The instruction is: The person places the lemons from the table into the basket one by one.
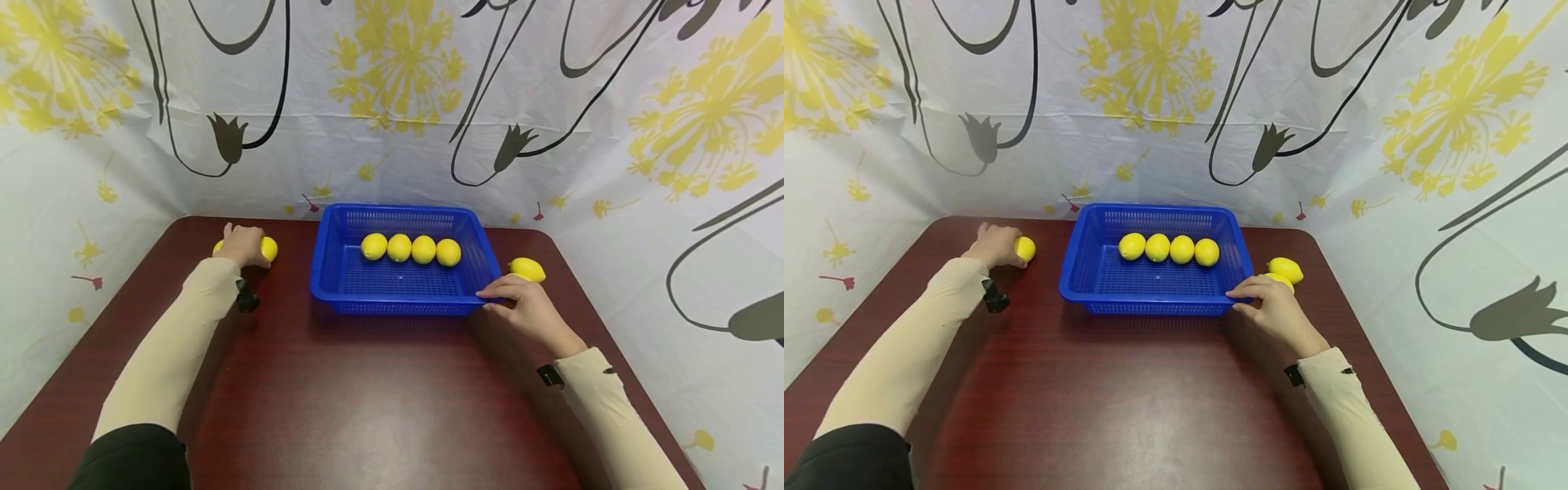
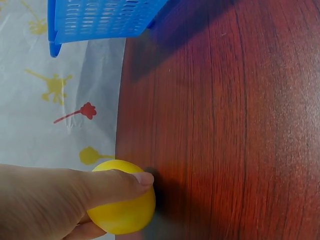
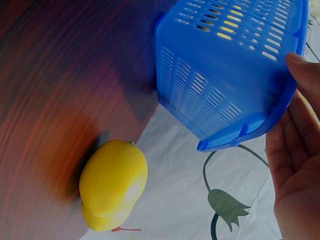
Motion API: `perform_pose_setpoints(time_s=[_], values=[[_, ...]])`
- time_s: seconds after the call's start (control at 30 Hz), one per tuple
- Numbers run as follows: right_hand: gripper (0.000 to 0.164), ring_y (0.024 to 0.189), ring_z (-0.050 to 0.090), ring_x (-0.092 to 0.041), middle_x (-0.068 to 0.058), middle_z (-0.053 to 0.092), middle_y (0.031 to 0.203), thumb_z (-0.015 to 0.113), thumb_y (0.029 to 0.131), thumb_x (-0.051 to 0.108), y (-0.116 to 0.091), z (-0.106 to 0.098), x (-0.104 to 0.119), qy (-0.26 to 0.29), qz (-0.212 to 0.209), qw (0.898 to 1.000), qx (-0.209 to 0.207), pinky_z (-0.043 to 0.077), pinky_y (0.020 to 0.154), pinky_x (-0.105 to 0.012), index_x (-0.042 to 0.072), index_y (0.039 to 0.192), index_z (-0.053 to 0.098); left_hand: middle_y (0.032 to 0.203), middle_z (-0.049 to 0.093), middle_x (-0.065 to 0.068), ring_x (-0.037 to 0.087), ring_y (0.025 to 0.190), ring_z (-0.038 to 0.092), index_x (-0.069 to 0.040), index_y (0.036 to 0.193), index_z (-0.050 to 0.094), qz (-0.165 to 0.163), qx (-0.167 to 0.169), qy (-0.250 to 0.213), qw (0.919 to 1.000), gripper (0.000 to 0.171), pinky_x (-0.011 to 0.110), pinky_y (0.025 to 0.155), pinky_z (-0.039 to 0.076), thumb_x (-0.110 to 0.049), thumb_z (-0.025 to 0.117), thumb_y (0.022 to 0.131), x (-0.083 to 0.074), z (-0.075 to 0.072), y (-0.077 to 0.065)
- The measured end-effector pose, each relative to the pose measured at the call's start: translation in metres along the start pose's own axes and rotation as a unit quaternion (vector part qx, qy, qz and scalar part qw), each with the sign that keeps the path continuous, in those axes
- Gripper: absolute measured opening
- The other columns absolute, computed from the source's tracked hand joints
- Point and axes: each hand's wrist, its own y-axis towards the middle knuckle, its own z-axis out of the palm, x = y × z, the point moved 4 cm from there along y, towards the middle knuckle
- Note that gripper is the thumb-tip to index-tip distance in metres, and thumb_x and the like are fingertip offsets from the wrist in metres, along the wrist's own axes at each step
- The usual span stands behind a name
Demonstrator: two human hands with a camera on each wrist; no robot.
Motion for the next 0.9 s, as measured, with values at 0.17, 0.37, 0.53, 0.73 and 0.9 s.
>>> perform_pose_setpoints(time_s=[0.17,0.37,0.53,0.73,0.9], values=[[0.025,0.095,0.066,-0.016,0.001,0.074,0.100,0.081,0.079,0.005,0.0004,-0.0002,-0.0006,-0.002,0.003,1.000,0.003,0.056,0.079,-0.028,0.014,0.102,0.079,0.108,0.065,0.029,0.048,0.103,0.055,0.010,0.112,0.059,-0.005,0.011,0.011,0.9999,0.053,0.062,0.105,0.031,-0.020,0.083,0.075,-0.0034,0.0000,-0.0004],[0.025,0.094,0.066,-0.016,0.001,0.074,0.100,0.081,0.079,0.006,0.0004,0.0002,-0.0010,-0.001,0.002,1.000,0.003,0.056,0.079,-0.029,0.014,0.102,0.079,0.110,0.064,0.029,0.046,0.101,0.057,0.009,0.115,0.057,-0.014,0.032,0.001,0.9994,0.055,0.058,0.094,0.043,-0.018,0.083,0.075,-0.0059,0.0022,-0.0024],[0.025,0.094,0.066,-0.016,0.001,0.074,0.099,0.082,0.078,0.006,0.0000,0.0003,-0.0010,-0.003,0.005,1.000,0.003,0.056,0.080,-0.031,0.015,0.102,0.080,0.117,0.061,0.031,0.047,0.108,0.054,0.009,0.124,0.053,-0.022,0.040,-0.030,0.9985,0.061,0.057,0.091,0.047,-0.013,0.082,0.075,-0.0055,0.0059,-0.0027],[0.025,0.094,0.066,-0.016,0.001,0.074,0.099,0.081,0.078,0.005,-0.0003,-0.0001,-0.0012,-0.003,0.007,1.000,0.002,0.056,0.079,-0.032,0.014,0.102,0.080,0.120,0.060,0.031,0.046,0.111,0.053,0.010,0.128,0.051,-0.023,0.041,-0.036,0.9982,0.064,0.058,0.093,0.047,-0.011,0.081,0.075,-0.0047,0.0073,-0.0018],[0.025,0.094,0.066,-0.016,0.001,0.074,0.099,0.081,0.078,0.005,-0.0004,0.0002,-0.0010,-0.001,0.005,1.000,0.001,0.056,0.080,-0.031,0.014,0.102,0.080,0.120,0.059,0.032,0.045,0.106,0.054,0.011,0.130,0.049,-0.025,0.040,-0.047,0.9978,0.064,0.057,0.090,0.048,-0.009,0.076,0.076,-0.0035,0.0079,-0.0020]])
